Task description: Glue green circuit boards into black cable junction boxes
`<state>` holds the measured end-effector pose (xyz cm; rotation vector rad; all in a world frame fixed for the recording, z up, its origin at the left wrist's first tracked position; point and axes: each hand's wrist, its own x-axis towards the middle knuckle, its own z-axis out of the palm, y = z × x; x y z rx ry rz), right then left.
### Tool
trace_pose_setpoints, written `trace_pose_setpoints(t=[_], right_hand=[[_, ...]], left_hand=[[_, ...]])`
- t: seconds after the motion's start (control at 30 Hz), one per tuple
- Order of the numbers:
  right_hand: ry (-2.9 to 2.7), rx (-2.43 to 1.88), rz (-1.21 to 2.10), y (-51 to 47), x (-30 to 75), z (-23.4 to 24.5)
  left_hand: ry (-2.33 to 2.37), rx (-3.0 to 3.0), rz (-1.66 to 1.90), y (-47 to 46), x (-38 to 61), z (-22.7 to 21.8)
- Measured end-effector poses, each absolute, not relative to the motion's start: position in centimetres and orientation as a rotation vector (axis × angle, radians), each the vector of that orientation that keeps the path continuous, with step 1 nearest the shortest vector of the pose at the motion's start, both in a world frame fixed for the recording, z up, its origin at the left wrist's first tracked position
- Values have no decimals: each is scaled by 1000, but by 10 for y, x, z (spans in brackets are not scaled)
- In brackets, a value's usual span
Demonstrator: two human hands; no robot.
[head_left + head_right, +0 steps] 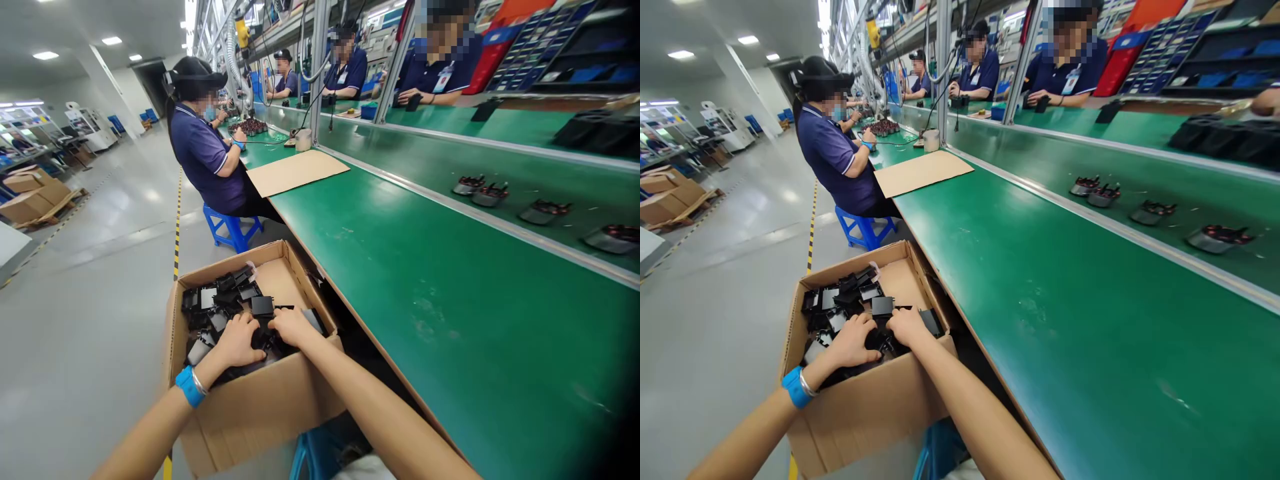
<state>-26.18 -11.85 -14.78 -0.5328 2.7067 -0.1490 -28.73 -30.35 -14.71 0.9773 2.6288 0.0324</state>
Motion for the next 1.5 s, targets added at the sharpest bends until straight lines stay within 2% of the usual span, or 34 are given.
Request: trace_pose_setpoints(t=[0.3, 0.47, 0.6, 0.83, 0.97, 1.27, 1.5], right_hand=[[2642, -639, -207, -116, -261, -149], [2577, -640, -216, -109, -261, -149], [2614, -592, -288, -96, -265, -143], [2744, -513, -418, -114, -270, -141], [2629, -566, -360, -137, -268, -147], [2801, -287, -44, -132, -265, -153], [2746, -390, -106, -114, -270, -159]], left_hand=[[2792, 773, 135, -323, -258, -144], [2768, 746, 345, -325, -257, -151], [2778, 678, 683, -333, -268, -154], [2750, 377, 1523, -360, -294, -160], [2691, 236, 1778, -361, -295, -175], [2671, 308, 1742, -354, -287, -182], [2703, 311, 1723, -352, -284, -178]])
